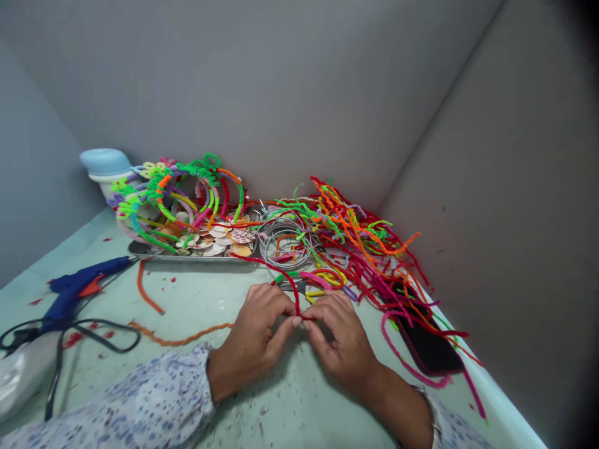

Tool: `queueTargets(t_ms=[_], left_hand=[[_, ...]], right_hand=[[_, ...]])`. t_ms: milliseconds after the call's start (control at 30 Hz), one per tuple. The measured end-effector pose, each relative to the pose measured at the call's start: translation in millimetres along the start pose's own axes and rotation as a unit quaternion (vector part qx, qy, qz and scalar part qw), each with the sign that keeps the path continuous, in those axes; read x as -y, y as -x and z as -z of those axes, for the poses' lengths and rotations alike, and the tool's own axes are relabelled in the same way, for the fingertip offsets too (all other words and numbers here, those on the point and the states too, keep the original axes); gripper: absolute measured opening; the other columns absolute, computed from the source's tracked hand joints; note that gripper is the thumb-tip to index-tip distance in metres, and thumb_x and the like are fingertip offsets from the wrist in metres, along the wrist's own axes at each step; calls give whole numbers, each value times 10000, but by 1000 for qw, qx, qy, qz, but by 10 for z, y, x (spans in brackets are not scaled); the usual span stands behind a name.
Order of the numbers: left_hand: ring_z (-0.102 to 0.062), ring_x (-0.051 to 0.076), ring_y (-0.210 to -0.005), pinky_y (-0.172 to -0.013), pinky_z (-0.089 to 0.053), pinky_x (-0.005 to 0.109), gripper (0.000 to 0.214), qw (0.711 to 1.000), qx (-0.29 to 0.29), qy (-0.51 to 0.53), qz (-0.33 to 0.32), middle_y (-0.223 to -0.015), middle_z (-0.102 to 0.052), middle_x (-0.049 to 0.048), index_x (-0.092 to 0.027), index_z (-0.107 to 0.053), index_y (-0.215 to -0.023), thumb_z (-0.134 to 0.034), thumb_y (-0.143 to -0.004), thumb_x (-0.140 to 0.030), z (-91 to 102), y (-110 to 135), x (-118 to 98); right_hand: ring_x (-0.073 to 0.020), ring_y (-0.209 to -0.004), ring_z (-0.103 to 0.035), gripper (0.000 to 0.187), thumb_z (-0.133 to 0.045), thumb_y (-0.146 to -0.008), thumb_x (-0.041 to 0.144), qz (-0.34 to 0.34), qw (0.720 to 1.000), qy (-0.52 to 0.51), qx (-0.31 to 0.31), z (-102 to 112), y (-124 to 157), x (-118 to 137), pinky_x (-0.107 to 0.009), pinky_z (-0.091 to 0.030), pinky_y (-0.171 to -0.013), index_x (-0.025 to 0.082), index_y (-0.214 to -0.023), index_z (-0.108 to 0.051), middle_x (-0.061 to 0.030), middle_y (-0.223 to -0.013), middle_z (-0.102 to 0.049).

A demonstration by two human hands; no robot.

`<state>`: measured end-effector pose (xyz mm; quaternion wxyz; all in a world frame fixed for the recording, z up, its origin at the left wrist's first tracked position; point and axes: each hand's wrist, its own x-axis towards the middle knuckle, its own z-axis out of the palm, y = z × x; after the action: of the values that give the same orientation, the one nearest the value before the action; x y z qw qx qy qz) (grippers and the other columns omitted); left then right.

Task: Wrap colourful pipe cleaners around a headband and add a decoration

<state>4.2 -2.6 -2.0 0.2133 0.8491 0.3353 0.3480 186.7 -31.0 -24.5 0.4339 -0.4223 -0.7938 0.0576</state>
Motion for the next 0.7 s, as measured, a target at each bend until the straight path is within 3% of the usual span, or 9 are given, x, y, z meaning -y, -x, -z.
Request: queueTargets(t_ms=[400, 700], left_hand=[[-478, 179, -762, -753, -364, 358, 210, 999, 9, 21, 41, -742, -541, 2, -192, -515, -740, -462, -926, -272, 8, -11, -23], [-492, 175, -765, -752, -364, 355, 180, 1000, 1, 3, 25, -750, -565, 8, -184, -529, -751, -485, -914, -248, -6, -18, 3]], right_hand=[[-194, -802, -548, 114, -503, -871, 138, 22, 1000, 11, 13, 17, -10, 29, -426, -421, -844, 211, -934, -564, -33, -810, -617], [-197, -804, -546, 95, -510, -873, 143, 10, 1000, 19, 9, 2, -5, 13, -428, -417, -841, 209, -919, -561, -37, -807, -608]])
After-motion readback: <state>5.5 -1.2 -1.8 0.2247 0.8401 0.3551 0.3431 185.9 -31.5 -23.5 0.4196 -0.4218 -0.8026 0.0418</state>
